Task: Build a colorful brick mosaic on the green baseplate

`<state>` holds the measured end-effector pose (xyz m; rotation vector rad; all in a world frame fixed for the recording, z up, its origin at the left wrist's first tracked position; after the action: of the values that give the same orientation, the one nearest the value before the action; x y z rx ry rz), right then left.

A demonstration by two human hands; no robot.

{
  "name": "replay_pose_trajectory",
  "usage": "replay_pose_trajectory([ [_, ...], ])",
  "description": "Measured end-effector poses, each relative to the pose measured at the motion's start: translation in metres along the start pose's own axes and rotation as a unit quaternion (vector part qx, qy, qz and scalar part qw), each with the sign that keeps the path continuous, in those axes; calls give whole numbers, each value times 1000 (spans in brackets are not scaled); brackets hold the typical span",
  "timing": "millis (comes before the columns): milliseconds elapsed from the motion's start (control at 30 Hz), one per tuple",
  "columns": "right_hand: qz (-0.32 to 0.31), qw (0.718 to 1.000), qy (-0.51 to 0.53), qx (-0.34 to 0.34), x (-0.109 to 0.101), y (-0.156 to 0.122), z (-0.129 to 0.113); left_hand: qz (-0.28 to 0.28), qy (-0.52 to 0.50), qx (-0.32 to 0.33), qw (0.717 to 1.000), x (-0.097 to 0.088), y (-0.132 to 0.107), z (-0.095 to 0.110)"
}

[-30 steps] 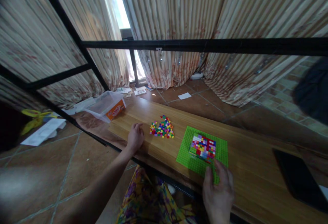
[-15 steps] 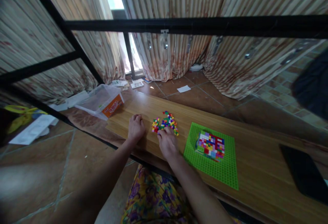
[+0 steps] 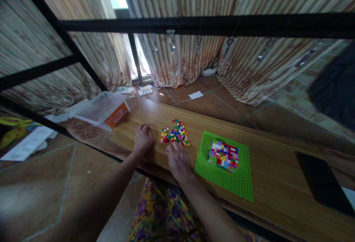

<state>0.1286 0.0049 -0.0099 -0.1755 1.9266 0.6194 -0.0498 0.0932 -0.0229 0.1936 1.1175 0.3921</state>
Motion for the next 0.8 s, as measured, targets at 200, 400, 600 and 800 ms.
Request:
replay_pose_trajectory([
  [200, 9, 999, 32, 24, -5, -10, -5, 12, -2, 8, 1000, -1, 1, 1],
  [400, 19, 993, 96, 64, -7, -4, -1, 12, 4, 17, 1000, -1, 2, 0],
  [600, 51, 982, 168, 68, -25, -29, -2, 18, 9, 19, 1000, 1, 6, -4],
  [800, 136, 969, 149, 141, -71, -90, 31, 13, -5, 18, 1000, 0, 8, -4],
])
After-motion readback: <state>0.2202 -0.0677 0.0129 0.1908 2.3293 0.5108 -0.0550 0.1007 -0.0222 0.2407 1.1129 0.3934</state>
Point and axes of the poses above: each hand's wrist, its own y-axis towards the middle knuckle, its own x-axis out of the palm, z = x × y, the point moved 2 cm from there along y, towards the middle knuckle, and after that the axes turned 8 degrees about -x, right-handed, at the moved point
